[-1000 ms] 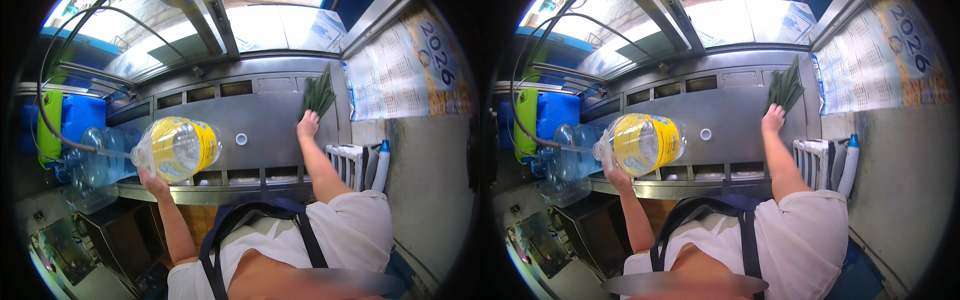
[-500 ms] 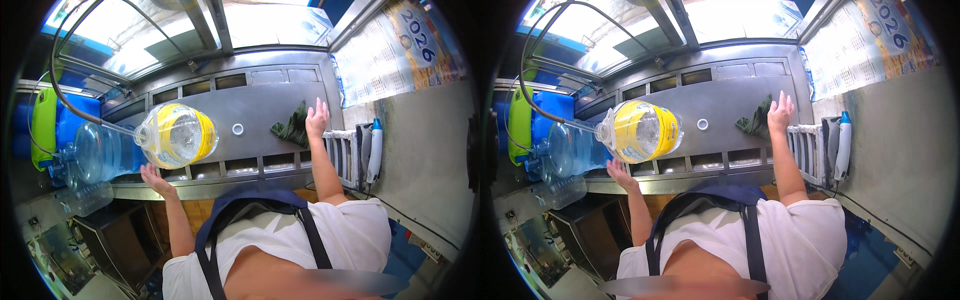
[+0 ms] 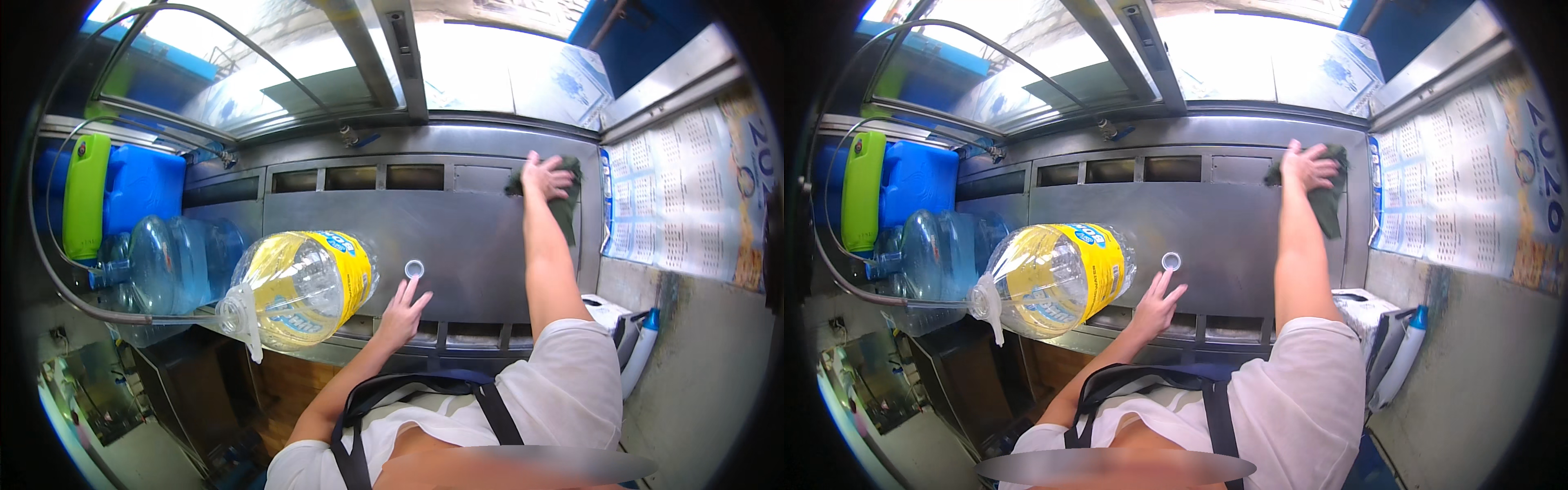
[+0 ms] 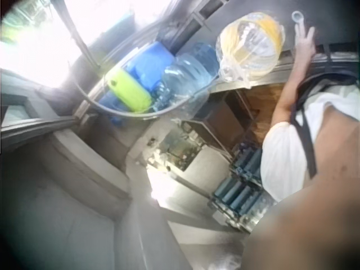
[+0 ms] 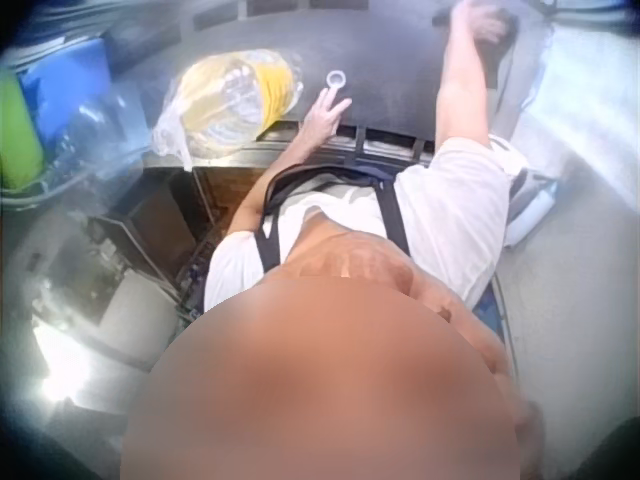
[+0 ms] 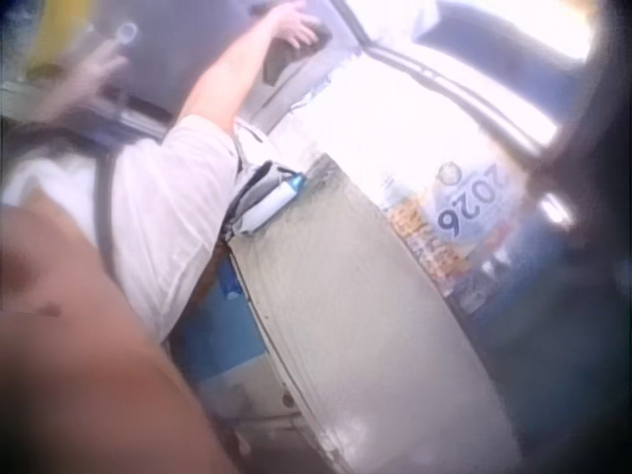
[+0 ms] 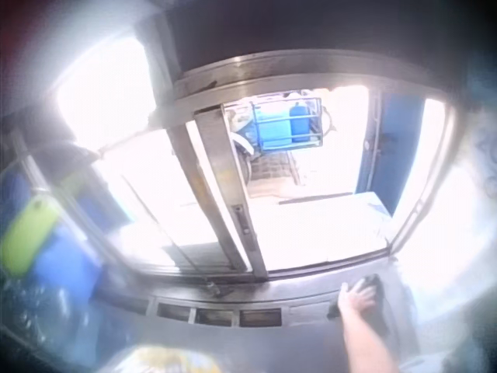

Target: The person refills a blue plastic jug and a transparent bottle with water from a dispenser, then mops the tiled floor with a pink mop. Finally, the person refills the containers again and wipes the dispenser surface with a green cloth.

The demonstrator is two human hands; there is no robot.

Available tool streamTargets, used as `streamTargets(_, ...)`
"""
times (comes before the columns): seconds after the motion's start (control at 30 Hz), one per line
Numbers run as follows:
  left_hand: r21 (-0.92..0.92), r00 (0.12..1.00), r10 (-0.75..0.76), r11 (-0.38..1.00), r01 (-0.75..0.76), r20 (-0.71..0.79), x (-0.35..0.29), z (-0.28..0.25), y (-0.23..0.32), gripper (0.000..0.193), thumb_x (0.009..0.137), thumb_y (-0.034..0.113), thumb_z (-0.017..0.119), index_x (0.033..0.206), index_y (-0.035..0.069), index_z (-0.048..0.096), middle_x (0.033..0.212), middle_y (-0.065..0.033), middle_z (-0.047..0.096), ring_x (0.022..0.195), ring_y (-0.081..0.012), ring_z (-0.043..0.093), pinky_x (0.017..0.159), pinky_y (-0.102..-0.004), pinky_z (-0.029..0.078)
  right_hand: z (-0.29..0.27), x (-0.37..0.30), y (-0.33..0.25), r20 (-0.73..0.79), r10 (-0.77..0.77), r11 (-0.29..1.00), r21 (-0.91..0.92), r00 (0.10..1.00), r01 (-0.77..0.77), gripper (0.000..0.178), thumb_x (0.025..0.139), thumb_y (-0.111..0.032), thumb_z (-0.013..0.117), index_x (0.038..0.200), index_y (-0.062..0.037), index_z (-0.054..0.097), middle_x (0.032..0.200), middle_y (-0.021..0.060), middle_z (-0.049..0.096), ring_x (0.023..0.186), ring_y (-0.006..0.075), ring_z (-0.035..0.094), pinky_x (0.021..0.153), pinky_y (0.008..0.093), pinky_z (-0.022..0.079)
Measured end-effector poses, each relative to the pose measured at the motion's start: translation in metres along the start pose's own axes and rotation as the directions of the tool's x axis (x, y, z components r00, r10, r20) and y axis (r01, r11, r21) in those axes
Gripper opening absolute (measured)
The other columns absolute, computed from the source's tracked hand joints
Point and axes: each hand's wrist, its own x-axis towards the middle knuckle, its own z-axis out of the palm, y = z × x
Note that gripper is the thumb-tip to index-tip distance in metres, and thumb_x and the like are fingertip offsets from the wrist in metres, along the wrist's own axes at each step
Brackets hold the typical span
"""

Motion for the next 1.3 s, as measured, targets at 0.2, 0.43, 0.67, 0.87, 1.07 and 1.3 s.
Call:
streamTargets(0.2,0.428,0.988,-0.153,0.895,0.127,0.027,0.049,0.035,-0.021,0.054,0.083,0.005,0.059,0.136,0.015,0.055,0.150,-0.0197,0.039,0.129,-0.0416,0.046,0.090,-0.0440,0.050,0.039,-0.150,-0.110,0.108,-0.840,0.537,0.029,0.531,0.843,0.073,0.096,-0.058,0.043,0.156,-0.0202,0.028,0.164,0.0204,0.013,0.151,0.0428,0.007,0.113,0.0714,0.007)
streamTargets(0.43,0.251,0.985,-0.131,0.955,0.157,-0.116,0.048,0.042,-0.037,0.050,0.080,0.004,0.058,0.129,0.011,0.057,0.126,-0.0155,0.053,0.114,-0.0327,0.054,0.088,-0.0412,0.051,0.036,-0.140,-0.063,0.117,-0.906,0.421,0.135,0.407,0.897,0.045,0.089,-0.026,0.053,0.133,-0.0253,0.058,0.161,0.0081,0.029,0.150,0.0375,0.020,0.112,0.0729,0.017)
streamTargets(0.67,0.137,0.966,-0.226,0.961,0.242,-0.123,0.067,0.029,-0.051,0.052,0.086,0.003,0.059,0.137,0.009,0.052,0.142,-0.0227,0.043,0.125,-0.0417,0.048,0.102,-0.0482,0.046,0.005,-0.016,0.150,-0.129,-0.642,0.764,-0.020,0.756,0.645,0.044,0.081,-0.012,0.053,0.123,-0.0102,0.067,0.139,0.0265,0.052,0.133,0.0492,0.042,0.112,0.0524,0.036)
streamTargets(0.87,-0.063,0.976,-0.055,0.997,0.043,-0.210,-0.006,0.011,-0.017,0.054,0.086,0.002,0.062,0.139,0.005,0.049,0.149,-0.0265,0.036,0.136,-0.0441,0.039,0.111,-0.0473,0.038,0.006,-0.171,0.195,0.031,-0.614,0.779,-0.133,0.788,0.613,0.058,0.093,-0.032,0.047,0.150,-0.0200,0.041,0.157,0.0232,0.031,0.142,0.0505,0.027,0.106,0.0687,0.032)
streamTargets(1.07,-0.140,0.946,0.099,0.979,-0.148,-0.309,-0.133,-0.027,-0.002,0.043,0.084,-0.005,0.060,0.127,0.004,0.058,0.140,-0.0232,0.050,0.127,-0.0412,0.051,0.106,-0.0436,0.046,0.022,-0.408,0.195,0.099,-0.993,0.094,0.436,0.057,0.895,0.050,0.076,-0.003,0.059,0.124,-0.0175,0.066,0.147,0.0152,0.048,0.139,0.0402,0.039,0.110,0.0605,0.034)
streamTargets(1.3,-0.135,0.920,-0.256,0.965,0.225,-0.295,-0.346,-0.048,-0.051,0.038,0.084,-0.006,0.059,0.121,0.005,0.062,0.137,-0.0229,0.053,0.125,-0.0406,0.053,0.103,-0.0424,0.047,-0.068,-0.421,0.331,-0.111,-0.905,0.327,0.433,0.410,0.840,0.036,0.081,0.006,0.052,0.107,-0.0060,0.073,0.121,0.0188,0.066,0.118,0.0361,0.060,0.105,0.0433,0.046)
